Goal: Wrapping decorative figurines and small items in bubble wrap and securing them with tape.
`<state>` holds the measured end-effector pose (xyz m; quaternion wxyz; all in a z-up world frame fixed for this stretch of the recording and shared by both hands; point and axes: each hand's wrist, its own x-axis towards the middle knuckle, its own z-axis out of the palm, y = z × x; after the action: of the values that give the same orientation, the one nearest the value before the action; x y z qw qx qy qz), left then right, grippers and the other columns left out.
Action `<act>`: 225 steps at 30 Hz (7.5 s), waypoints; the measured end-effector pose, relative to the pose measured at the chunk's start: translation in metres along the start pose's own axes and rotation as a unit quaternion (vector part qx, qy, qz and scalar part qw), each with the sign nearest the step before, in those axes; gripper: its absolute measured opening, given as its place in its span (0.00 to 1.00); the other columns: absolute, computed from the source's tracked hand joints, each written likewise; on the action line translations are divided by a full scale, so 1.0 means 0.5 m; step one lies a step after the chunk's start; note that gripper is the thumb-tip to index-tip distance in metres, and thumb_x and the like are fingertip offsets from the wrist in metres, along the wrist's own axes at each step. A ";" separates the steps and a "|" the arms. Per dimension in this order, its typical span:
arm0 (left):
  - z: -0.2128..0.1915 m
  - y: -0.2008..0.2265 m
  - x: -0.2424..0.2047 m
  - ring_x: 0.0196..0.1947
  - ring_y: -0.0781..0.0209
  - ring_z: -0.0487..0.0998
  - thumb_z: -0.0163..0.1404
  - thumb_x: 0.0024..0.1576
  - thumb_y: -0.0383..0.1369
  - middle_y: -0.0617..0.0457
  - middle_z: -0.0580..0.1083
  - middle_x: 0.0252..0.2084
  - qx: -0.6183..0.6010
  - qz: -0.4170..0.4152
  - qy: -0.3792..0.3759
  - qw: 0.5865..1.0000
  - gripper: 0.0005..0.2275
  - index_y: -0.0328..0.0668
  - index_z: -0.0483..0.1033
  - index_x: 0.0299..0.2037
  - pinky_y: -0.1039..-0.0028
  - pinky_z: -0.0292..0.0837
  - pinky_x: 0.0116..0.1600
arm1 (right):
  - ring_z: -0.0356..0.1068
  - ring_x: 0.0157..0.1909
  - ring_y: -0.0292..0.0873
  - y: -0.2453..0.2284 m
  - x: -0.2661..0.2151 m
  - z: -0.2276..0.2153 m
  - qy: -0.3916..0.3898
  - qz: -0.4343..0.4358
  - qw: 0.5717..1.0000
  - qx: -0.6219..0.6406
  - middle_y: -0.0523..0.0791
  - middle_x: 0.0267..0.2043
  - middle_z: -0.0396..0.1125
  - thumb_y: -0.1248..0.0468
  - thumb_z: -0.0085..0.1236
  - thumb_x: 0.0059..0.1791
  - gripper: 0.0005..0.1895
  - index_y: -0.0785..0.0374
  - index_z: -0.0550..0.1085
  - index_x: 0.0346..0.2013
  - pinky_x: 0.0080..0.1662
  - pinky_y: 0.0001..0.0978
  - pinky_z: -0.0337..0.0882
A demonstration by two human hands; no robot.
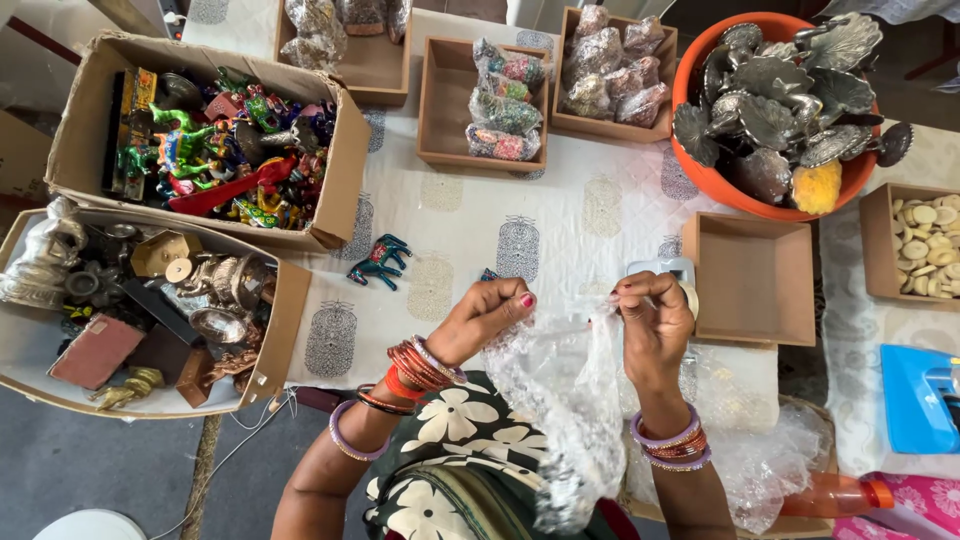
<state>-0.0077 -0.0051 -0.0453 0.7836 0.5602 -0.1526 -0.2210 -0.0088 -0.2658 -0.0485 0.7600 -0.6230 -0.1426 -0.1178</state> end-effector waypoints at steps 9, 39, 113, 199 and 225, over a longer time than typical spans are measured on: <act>-0.010 -0.003 0.008 0.38 0.71 0.76 0.63 0.56 0.31 0.57 0.77 0.36 0.062 0.061 -0.023 0.996 0.09 0.36 0.77 0.38 0.78 0.72 0.46 | 0.72 0.41 0.38 -0.012 0.017 0.000 0.038 -0.015 0.998 0.038 0.46 0.40 0.70 0.69 0.57 0.57 0.04 0.63 0.70 0.42 0.50 0.39 0.76; -0.063 0.071 0.052 0.17 0.69 0.71 0.47 0.67 0.42 0.54 0.75 0.20 0.261 0.144 0.181 0.937 0.13 0.40 0.65 0.47 0.74 0.62 0.23 | 0.72 0.60 0.38 -0.014 -0.002 0.089 -0.153 0.149 0.977 -0.029 0.45 0.58 0.69 0.61 0.51 0.53 0.25 0.64 0.60 0.63 0.63 0.30 0.71; -0.007 0.099 0.059 0.36 0.54 0.83 0.62 0.56 0.34 0.50 0.80 0.38 0.393 0.224 0.169 0.876 0.10 0.38 0.77 0.40 0.68 0.78 0.40 | 0.66 0.64 0.43 -0.019 0.095 0.100 -0.041 0.070 0.997 -0.007 0.49 0.61 0.67 0.64 0.64 0.53 0.18 0.69 0.70 0.55 0.66 0.36 0.67; -0.168 -0.587 0.082 0.43 0.48 0.79 0.60 0.53 0.27 0.40 0.76 0.44 0.259 -0.012 0.325 0.910 0.27 0.37 0.60 0.60 0.62 0.77 0.47 | 0.41 0.72 0.52 0.250 0.029 0.150 -0.109 0.389 0.888 -0.221 0.54 0.71 0.44 0.52 0.32 0.57 0.29 0.47 0.51 0.75 0.69 0.49 0.48; -0.224 -0.577 0.020 0.60 0.51 0.73 0.29 0.62 0.52 0.46 0.74 0.59 -0.399 -0.025 0.330 0.855 0.28 0.46 0.65 0.65 0.51 0.63 0.61 | 0.69 0.60 0.58 0.444 -0.117 0.048 0.002 0.324 0.938 -0.125 0.57 0.72 0.60 0.53 0.51 0.54 0.31 0.59 0.62 0.71 0.58 0.45 0.75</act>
<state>0.0049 0.0012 -0.3549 0.9386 0.2431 0.2298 -0.0849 0.0143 -0.1986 -0.2682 0.6734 -0.7251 0.0842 0.1173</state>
